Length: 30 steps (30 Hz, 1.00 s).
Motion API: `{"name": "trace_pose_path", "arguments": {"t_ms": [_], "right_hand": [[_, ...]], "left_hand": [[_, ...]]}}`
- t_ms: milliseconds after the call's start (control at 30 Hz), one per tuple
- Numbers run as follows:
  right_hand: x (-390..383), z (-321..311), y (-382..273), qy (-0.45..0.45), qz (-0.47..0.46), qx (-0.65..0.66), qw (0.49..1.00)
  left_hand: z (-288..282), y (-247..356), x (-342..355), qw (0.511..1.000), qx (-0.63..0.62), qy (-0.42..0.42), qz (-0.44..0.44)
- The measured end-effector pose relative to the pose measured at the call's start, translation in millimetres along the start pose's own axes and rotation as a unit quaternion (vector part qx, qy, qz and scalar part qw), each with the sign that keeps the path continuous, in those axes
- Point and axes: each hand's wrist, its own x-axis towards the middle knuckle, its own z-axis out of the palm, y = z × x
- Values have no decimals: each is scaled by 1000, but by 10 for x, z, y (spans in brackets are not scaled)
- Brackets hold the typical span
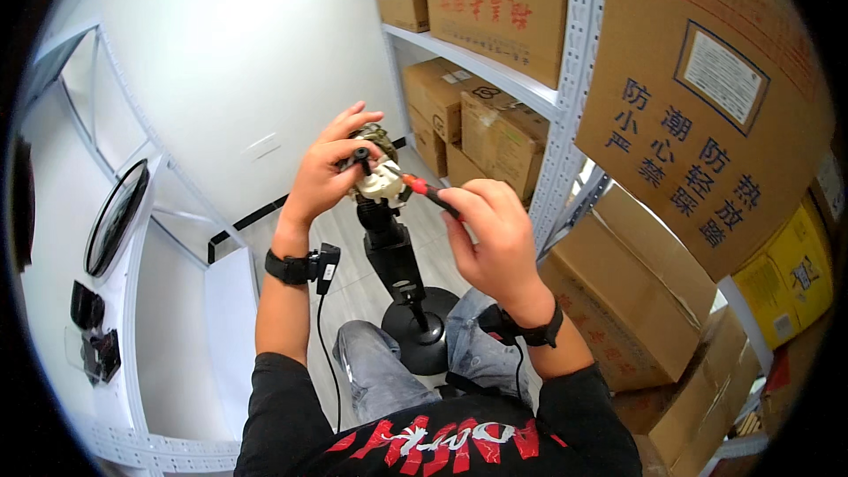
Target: The person is repairing a mechanical part using a screwdriver. They are seated on the floor in a storage room, manipulating the part and using the tool to adjust or fix components.
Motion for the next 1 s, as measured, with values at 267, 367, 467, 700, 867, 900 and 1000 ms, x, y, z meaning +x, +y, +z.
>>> {"name": "trace_pose_path", "arguments": {"t_ms": [267,367,467,700,867,900,1000], "right_hand": [[-109,-48,57,39,2,28,999],[-122,-28,53,50,5,42,998],[-165,-22,33,55,15,72,996],[-796,-278,696,95,18,91,991],[-831,-103,763,124,28,122,984],[-823,-71,779,122,36,128,984],[-873,13,939,124,52,134,982]], "left_hand": [[10,-83,-86,990,-121,60,-44],[-47,-176,-151,983,-150,97,-48],[-312,-85,-394,969,-176,159,-65],[-1160,11,-1347,947,-51,284,-141],[-2212,586,-2706,830,196,445,-275],[-2425,792,-2954,794,257,465,-297],[-3018,1307,-3786,663,473,497,-299]]}}
